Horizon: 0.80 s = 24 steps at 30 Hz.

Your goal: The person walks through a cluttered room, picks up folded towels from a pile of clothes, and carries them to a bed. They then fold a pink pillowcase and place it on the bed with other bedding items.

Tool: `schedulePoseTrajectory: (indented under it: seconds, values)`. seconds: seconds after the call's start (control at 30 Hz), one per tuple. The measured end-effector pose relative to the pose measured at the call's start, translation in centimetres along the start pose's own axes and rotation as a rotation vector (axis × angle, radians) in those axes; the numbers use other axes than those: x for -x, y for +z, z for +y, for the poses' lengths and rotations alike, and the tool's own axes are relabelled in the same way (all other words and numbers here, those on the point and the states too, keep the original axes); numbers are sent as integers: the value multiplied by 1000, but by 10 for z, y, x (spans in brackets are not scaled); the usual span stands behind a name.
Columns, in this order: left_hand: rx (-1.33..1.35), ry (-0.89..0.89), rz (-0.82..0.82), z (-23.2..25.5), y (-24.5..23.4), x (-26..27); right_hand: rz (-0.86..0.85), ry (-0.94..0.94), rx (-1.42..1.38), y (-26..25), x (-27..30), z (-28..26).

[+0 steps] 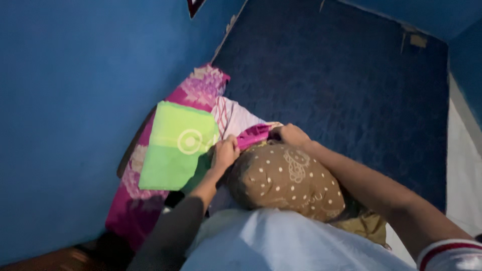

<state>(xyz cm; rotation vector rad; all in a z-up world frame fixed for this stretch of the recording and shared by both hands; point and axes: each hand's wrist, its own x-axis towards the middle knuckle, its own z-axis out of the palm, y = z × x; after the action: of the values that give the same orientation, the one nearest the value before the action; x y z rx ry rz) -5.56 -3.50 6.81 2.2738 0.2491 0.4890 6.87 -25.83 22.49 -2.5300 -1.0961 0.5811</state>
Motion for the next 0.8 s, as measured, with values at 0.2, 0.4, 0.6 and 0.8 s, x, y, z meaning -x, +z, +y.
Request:
schedulePoseTrajectory:
  seconds: [0.2, 0.4, 0.6, 0.8]
  values:
    - [109, -177, -69, -41, 47, -10, -51, 252, -31, 38, -27, 48]
    - [238, -269, -382, -57, 68, -7, -68, 176, 13, 39, -13, 64]
    - [395, -166, -428, -36, 63, -5, -160, 186, 371, 30, -14, 47]
    - [111, -237, -186, 6, 30, -1, -69, 53, 212, 37, -2, 61]
